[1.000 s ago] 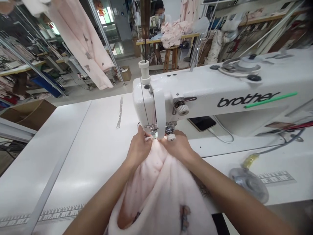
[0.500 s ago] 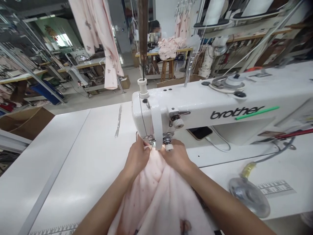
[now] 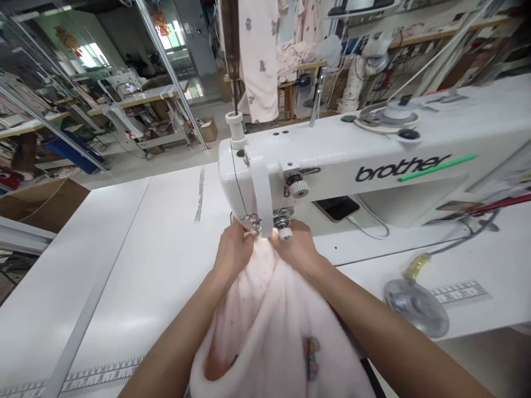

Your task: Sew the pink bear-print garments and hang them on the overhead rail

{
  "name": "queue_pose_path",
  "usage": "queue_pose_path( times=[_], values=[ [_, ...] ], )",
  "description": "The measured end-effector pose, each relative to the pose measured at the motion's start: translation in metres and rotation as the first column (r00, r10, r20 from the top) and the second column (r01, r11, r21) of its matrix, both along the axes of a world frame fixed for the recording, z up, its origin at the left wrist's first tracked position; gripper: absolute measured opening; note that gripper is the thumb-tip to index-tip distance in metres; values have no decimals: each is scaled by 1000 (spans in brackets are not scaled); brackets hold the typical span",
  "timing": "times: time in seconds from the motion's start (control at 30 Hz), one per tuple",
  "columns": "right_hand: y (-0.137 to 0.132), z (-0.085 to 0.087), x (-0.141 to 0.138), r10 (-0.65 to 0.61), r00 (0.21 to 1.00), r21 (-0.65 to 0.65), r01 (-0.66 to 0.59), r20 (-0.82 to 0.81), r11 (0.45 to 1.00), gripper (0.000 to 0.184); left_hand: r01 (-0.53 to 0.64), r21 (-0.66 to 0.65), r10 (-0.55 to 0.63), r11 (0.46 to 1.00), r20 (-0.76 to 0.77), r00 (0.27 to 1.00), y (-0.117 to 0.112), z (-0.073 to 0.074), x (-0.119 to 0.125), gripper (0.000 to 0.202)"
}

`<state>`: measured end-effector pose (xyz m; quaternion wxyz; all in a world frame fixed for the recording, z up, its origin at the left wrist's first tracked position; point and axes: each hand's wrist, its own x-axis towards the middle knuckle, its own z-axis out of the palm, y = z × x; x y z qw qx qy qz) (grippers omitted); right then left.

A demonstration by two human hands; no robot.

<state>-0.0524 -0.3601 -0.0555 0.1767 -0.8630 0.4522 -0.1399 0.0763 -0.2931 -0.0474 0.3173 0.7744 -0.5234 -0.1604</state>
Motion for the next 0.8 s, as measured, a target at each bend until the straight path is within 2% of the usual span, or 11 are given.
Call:
queue_pose_path(
  times=[0.17, 0.37, 0.57, 0.63, 0.7, 0.8],
  values=[
    [1, -1, 2, -25, 1000, -17, 25, 4, 1000, 19, -6, -9, 6, 1000, 45, 999, -3, -4, 2, 18],
    [3, 0, 6, -83, 996, -2, 83, 44, 997, 16, -35, -10, 36, 999, 73, 997, -8, 0, 1, 22],
    [1, 2, -3, 6, 999, 28, -7, 37, 1000, 16, -15, -87, 11, 996, -52, 999, -5, -3, 4, 26],
    [0, 2, -13, 80, 986, 48, -88, 144, 995, 13, -17, -95, 8, 995, -98, 995, -3, -3, 5, 25],
    [-2, 1, -22, 135, 940, 85, -170, 315, 982, 17, -20, -98, 8, 995, -122, 992, -1, -2, 5, 26],
    [-7, 0, -28, 125, 882, 133, -206, 454, 969, 20, -9, -103, -7, 995, -152, 988, -2, -1, 6, 31]
  ],
)
